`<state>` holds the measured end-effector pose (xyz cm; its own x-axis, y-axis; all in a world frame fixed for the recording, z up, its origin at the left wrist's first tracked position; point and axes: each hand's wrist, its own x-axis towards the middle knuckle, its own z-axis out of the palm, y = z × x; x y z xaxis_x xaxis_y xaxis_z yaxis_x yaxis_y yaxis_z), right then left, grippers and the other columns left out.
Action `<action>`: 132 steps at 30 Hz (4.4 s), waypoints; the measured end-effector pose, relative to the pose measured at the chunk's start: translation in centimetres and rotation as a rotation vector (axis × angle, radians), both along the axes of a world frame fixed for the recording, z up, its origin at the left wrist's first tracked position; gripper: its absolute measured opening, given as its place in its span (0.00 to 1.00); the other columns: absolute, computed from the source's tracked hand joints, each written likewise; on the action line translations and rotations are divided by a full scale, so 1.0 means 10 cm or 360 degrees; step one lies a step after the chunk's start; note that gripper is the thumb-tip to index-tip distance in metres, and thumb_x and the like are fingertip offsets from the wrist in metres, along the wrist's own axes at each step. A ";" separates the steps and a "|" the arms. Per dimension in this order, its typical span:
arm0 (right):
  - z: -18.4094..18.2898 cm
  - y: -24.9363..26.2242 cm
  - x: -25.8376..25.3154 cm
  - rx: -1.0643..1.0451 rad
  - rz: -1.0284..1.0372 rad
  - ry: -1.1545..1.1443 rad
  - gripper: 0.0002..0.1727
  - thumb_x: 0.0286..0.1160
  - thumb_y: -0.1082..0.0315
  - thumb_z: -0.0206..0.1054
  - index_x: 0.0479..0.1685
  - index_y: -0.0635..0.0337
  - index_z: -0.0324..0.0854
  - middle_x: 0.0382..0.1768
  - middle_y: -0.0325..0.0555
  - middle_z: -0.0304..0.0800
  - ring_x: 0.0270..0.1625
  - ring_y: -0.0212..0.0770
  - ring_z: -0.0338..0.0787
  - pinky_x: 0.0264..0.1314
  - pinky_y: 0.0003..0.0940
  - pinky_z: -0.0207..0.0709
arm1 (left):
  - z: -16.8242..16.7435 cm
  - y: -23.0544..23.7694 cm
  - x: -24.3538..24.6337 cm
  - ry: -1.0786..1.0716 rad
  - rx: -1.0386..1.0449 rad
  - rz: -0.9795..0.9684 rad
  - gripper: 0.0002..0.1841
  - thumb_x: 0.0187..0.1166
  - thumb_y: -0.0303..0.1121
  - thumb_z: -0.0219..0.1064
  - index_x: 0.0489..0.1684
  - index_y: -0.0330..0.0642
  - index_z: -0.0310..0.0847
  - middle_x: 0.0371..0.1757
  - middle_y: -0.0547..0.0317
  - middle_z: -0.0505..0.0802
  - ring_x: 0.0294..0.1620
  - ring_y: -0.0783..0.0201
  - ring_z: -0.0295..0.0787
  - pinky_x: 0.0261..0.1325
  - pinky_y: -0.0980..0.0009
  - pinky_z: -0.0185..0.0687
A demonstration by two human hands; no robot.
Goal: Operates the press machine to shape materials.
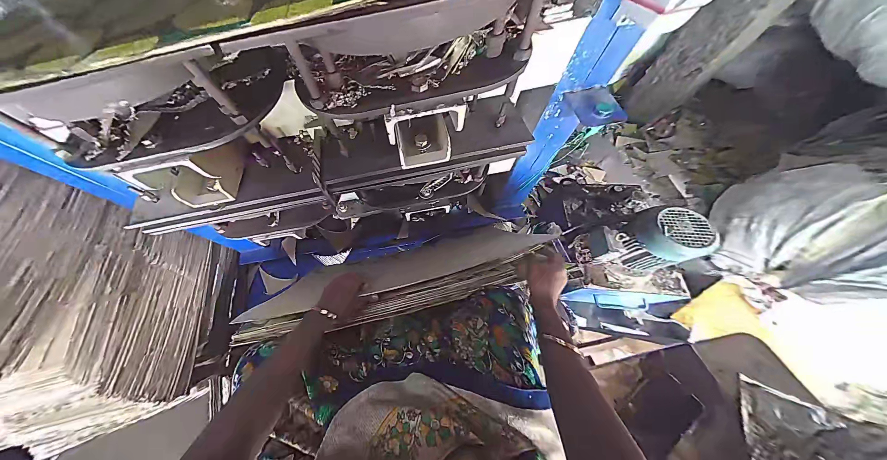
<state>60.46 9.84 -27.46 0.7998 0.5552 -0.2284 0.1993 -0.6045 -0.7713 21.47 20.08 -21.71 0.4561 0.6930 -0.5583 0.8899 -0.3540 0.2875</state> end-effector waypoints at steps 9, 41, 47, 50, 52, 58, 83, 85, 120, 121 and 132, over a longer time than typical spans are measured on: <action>1.15 -0.38 0.38 0.1603 0.0497 -0.0049 0.16 0.78 0.56 0.68 0.59 0.52 0.78 0.48 0.16 0.89 0.52 0.16 0.88 0.59 0.22 0.84 | 2.79 -0.50 -0.98 -0.1063 0.1100 -0.0340 0.17 0.71 0.55 0.75 0.31 0.51 0.89 0.32 0.77 0.92 0.34 0.88 0.84 0.39 0.86 0.82; 0.88 -0.90 0.16 0.0148 0.0343 -0.0516 0.25 0.81 0.54 0.70 0.52 0.73 0.88 0.43 0.76 0.89 0.46 0.69 0.87 0.55 0.73 0.70 | 0.44 -2.41 -2.50 -0.2189 0.0438 0.2369 0.19 0.83 0.22 0.51 0.70 0.46 0.66 0.45 0.71 0.94 0.40 0.77 0.94 0.43 0.76 0.94; 0.69 -0.83 0.13 0.0221 0.0344 -0.0616 0.26 0.82 0.53 0.68 0.50 0.76 0.88 0.44 0.78 0.89 0.49 0.73 0.89 0.59 0.73 0.72 | 0.42 -2.32 -2.46 -0.2189 0.0435 0.2453 0.16 0.84 0.20 0.51 0.67 0.42 0.68 0.42 0.66 0.94 0.38 0.75 0.94 0.41 0.76 0.93; 0.71 -0.86 0.17 0.0210 0.0375 -0.0675 0.26 0.82 0.53 0.67 0.50 0.75 0.88 0.43 0.74 0.91 0.47 0.63 0.90 0.60 0.62 0.77 | 0.38 -2.37 -2.45 -0.2173 0.0403 0.2516 0.16 0.84 0.19 0.52 0.68 0.40 0.67 0.43 0.63 0.93 0.38 0.72 0.94 0.42 0.73 0.94; 0.76 -0.82 0.18 0.0165 0.0364 -0.0656 0.27 0.83 0.51 0.66 0.51 0.73 0.89 0.44 0.71 0.91 0.48 0.59 0.90 0.61 0.59 0.77 | 0.35 -2.36 -2.43 -0.2196 0.0386 0.2519 0.17 0.84 0.20 0.52 0.68 0.41 0.68 0.43 0.63 0.94 0.38 0.72 0.95 0.41 0.72 0.94; 0.75 -0.63 0.13 -0.0024 0.0371 -0.0523 0.30 0.83 0.49 0.66 0.53 0.76 0.87 0.50 0.78 0.88 0.55 0.72 0.87 0.64 0.71 0.71 | 0.24 -2.24 -2.37 -0.2168 0.0369 0.2574 0.16 0.86 0.20 0.51 0.69 0.38 0.66 0.43 0.61 0.92 0.39 0.72 0.94 0.43 0.73 0.93; 0.81 -0.27 0.27 -0.0198 0.0553 -0.0486 0.31 0.86 0.46 0.63 0.53 0.73 0.86 0.51 0.80 0.86 0.59 0.78 0.84 0.62 0.79 0.66 | 0.16 -1.96 -2.33 -0.1981 0.0504 0.2720 0.14 0.86 0.23 0.59 0.67 0.32 0.72 0.42 0.56 0.91 0.36 0.72 0.92 0.40 0.73 0.91; 0.79 -0.24 0.39 -0.0123 0.0689 -0.0421 0.28 0.85 0.51 0.66 0.59 0.74 0.84 0.54 0.80 0.86 0.61 0.77 0.83 0.65 0.78 0.66 | 0.17 -1.95 -2.30 -0.1928 0.0546 0.2753 0.16 0.86 0.24 0.60 0.68 0.30 0.71 0.45 0.54 0.89 0.37 0.73 0.90 0.42 0.73 0.89; 0.17 1.62 -0.13 0.0479 0.0150 -0.0362 0.24 0.94 0.61 0.48 0.71 0.73 0.78 0.60 0.73 0.87 0.63 0.62 0.88 0.71 0.58 0.74 | 0.17 1.47 -1.99 -0.0579 0.1074 0.2420 0.28 0.78 0.39 0.73 0.75 0.35 0.79 0.74 0.32 0.84 0.79 0.40 0.77 0.83 0.46 0.66; 0.19 1.62 -0.13 0.0451 0.0154 -0.0380 0.25 0.94 0.62 0.47 0.71 0.73 0.79 0.61 0.74 0.87 0.64 0.63 0.88 0.72 0.59 0.72 | 0.16 1.47 -1.99 -0.0587 0.1081 0.2431 0.28 0.78 0.39 0.73 0.75 0.35 0.79 0.74 0.33 0.84 0.79 0.41 0.77 0.83 0.47 0.66; 1.23 1.26 0.54 0.0224 0.0319 -0.0843 0.26 0.93 0.55 0.46 0.74 0.64 0.77 0.69 0.73 0.80 0.74 0.75 0.77 0.71 0.75 0.68 | 0.04 1.39 -2.11 -0.1589 0.1365 0.2326 0.30 0.93 0.33 0.51 0.87 0.22 0.52 0.84 0.28 0.69 0.85 0.49 0.68 0.87 0.62 0.62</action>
<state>65.89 22.45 -15.20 0.6610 0.7036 0.2609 0.6797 -0.4141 -0.6054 0.41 33.95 -21.36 -0.7328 0.6692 0.1231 0.2368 0.0813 0.9681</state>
